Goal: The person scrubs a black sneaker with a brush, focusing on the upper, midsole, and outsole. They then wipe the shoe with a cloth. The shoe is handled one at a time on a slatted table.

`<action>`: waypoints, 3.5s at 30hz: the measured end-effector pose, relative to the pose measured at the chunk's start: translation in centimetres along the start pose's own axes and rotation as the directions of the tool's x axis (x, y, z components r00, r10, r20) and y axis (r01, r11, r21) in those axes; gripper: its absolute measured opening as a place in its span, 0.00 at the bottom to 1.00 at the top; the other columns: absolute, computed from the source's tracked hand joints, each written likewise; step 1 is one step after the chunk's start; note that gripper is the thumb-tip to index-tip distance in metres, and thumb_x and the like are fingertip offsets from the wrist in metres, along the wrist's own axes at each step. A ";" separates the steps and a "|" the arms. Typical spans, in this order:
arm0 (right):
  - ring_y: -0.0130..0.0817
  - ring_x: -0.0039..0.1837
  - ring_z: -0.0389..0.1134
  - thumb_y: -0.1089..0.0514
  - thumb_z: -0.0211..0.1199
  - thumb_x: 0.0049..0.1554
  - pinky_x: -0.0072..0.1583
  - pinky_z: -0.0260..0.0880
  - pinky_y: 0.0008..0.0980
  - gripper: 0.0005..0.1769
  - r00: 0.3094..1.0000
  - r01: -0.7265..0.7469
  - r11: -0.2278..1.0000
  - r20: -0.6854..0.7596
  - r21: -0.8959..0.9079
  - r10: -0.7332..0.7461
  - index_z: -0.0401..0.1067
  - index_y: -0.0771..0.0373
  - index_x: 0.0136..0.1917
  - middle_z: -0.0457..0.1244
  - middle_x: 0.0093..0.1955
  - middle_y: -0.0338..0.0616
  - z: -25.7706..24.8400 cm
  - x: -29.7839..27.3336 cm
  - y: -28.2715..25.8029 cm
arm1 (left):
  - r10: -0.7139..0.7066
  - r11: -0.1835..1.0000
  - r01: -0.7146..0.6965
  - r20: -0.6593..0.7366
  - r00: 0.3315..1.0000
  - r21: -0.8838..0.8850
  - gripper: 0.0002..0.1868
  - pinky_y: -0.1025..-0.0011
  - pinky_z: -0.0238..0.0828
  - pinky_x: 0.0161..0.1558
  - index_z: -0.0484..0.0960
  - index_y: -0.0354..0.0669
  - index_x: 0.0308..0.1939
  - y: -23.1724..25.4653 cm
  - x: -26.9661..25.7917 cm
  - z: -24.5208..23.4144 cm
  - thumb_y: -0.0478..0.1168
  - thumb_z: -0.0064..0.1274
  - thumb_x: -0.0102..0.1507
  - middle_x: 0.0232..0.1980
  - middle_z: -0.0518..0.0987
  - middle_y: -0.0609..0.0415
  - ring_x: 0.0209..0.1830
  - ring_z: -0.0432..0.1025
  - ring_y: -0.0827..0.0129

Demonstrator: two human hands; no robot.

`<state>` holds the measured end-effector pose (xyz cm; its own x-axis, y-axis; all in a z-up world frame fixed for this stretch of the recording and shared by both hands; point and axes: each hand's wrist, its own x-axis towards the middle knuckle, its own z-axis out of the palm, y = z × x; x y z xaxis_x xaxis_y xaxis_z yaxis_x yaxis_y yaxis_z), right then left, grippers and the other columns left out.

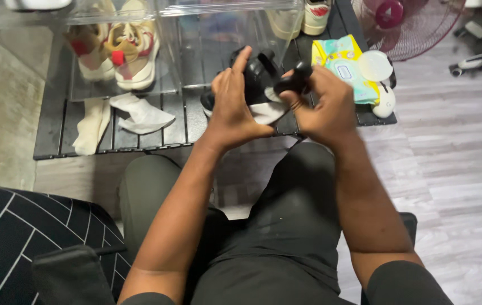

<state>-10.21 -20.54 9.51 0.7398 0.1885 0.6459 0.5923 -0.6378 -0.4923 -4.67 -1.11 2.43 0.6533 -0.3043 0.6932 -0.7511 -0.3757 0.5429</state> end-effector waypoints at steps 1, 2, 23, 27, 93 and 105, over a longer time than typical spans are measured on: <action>0.38 0.50 0.72 0.67 0.73 0.56 0.53 0.70 0.34 0.13 0.999 -0.029 1.000 -0.018 0.007 0.029 0.76 0.68 0.54 0.69 0.48 0.47 -0.1 0.6 0.0 | 0.027 0.999 -0.027 0.010 1.000 -0.021 0.74 0.56 0.46 0.75 0.49 0.40 0.79 -0.2 -0.2 -0.2 0.46 0.78 0.36 0.67 0.68 0.45 0.66 0.65 0.49; 0.38 0.49 0.72 0.68 0.73 0.57 0.53 0.70 0.34 0.12 0.998 -0.058 0.998 -0.035 0.014 0.059 0.76 0.67 0.54 0.69 0.48 0.46 0.1 1.2 0.1 | 0.055 0.998 -0.054 0.019 0.998 -0.041 0.74 0.55 0.46 0.75 0.49 0.41 0.79 -0.4 -0.3 -0.4 0.47 0.78 0.35 0.68 0.68 0.44 0.68 0.64 0.48; 0.45 0.57 0.73 0.71 0.72 0.57 0.59 0.73 0.36 0.13 0.948 0.316 0.943 0.080 -0.108 -0.308 0.75 0.64 0.54 0.69 0.55 0.48 0.8 4.9 -2.0 | 0.046 0.978 -0.029 0.077 0.996 -0.206 0.68 0.61 0.51 0.73 0.53 0.44 0.79 -1.2 0.0 -2.2 0.44 0.75 0.39 0.54 0.72 0.48 0.61 0.66 0.52; 0.46 0.55 0.73 0.73 0.68 0.48 0.55 0.73 0.36 0.18 0.901 0.336 0.941 0.307 -0.046 -0.307 0.75 0.63 0.52 0.70 0.52 0.46 -0.7 4.7 -3.1 | 0.033 0.974 -0.027 0.026 0.999 -0.224 0.68 0.60 0.52 0.73 0.53 0.43 0.79 -1.3 -0.1 -2.8 0.43 0.74 0.38 0.56 0.72 0.48 0.63 0.65 0.52; 0.21 0.51 0.66 0.72 0.67 0.58 0.54 0.68 0.21 0.12 0.956 -0.160 0.854 0.293 0.496 0.009 0.72 0.65 0.54 0.66 0.49 0.36 3.8 4.4 0.7 | -0.143 0.777 0.144 0.051 0.988 -0.613 0.66 0.68 0.56 0.80 0.54 0.47 0.83 -2.5 -1.6 -6.8 0.32 0.70 0.42 0.76 0.66 0.51 0.79 0.63 0.63; 0.37 0.55 0.74 0.80 0.60 0.46 0.57 0.75 0.33 0.21 0.911 0.204 0.964 0.328 0.170 -0.251 0.74 0.64 0.51 0.69 0.52 0.44 0.6 6.3 -3.8 | -0.090 0.939 0.102 0.052 0.995 -0.329 0.65 0.60 0.54 0.76 0.57 0.50 0.79 -0.7 -0.6 -4.3 0.40 0.72 0.39 0.74 0.69 0.46 0.72 0.61 0.50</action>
<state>-7.56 -16.44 15.10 0.6298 0.5766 0.5204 0.7764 -0.4491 -0.4421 -4.97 3.07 3.64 0.7223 -0.3139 0.6162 -0.6699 -0.0962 0.7362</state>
